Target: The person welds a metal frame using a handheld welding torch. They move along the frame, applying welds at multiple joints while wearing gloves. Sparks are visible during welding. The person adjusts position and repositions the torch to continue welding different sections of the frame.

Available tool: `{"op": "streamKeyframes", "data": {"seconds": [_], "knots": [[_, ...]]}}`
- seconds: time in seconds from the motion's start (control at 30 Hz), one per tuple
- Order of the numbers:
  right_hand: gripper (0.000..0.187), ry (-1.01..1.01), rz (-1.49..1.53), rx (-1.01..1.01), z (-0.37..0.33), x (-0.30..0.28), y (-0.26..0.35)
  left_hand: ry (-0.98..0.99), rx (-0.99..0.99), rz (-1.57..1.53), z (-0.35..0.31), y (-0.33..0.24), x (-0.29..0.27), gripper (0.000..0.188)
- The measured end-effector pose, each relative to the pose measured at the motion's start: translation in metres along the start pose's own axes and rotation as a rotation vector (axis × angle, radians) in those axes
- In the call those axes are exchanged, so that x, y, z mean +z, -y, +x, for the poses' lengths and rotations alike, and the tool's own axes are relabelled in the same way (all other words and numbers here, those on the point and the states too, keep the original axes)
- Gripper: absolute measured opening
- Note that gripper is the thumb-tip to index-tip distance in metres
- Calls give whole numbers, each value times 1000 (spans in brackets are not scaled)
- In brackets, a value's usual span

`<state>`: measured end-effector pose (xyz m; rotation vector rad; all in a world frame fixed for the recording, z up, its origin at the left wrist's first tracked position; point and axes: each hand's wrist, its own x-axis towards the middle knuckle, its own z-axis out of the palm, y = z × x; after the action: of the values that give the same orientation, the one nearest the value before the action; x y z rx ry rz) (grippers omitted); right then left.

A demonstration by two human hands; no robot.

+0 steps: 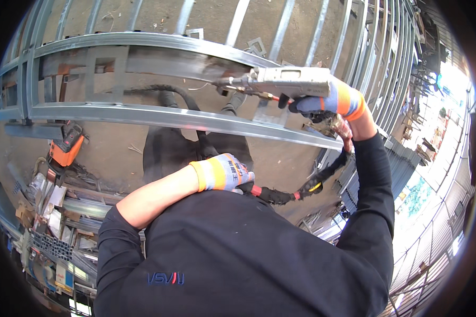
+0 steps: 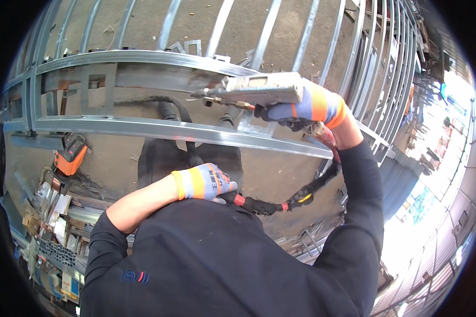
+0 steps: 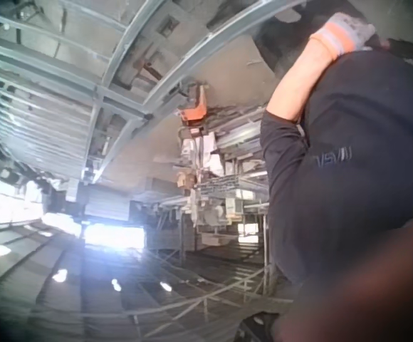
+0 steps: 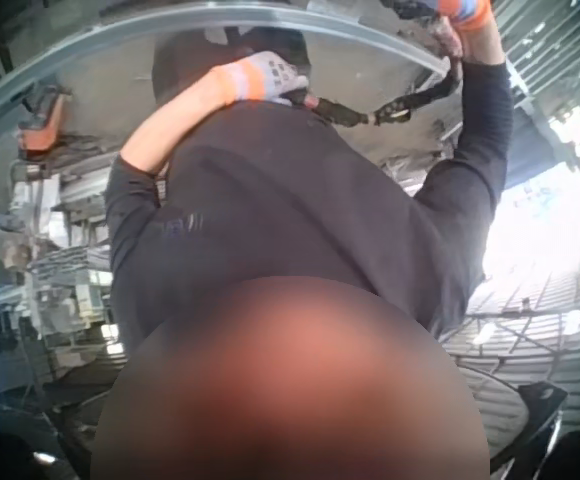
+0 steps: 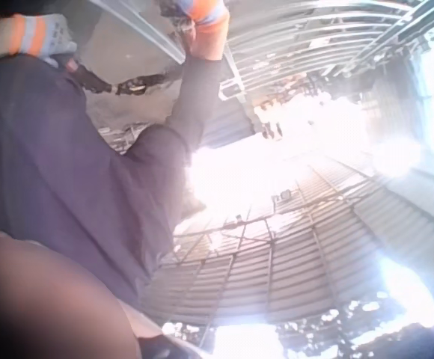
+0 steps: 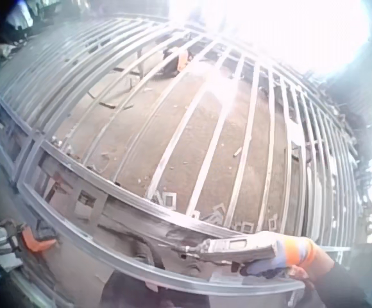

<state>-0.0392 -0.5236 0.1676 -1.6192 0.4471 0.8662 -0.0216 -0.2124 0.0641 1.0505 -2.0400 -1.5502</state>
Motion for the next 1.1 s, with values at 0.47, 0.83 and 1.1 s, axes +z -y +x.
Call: {"op": "streamKeyframes", "data": {"seconds": [0.47, 0.83, 1.1], "knots": [[48, 227, -102, -56, -50, -25, -153, -6, -218, -31, 173, -51, 40, 39], [46, 168, -273, -571, -31, -31, -161, -154, -173, 17, 182, -44, 67, 51], [45, 111, -250, -94, -56, -36, -137, -72, -187, 28, 194, -53, 45, 51]]}}
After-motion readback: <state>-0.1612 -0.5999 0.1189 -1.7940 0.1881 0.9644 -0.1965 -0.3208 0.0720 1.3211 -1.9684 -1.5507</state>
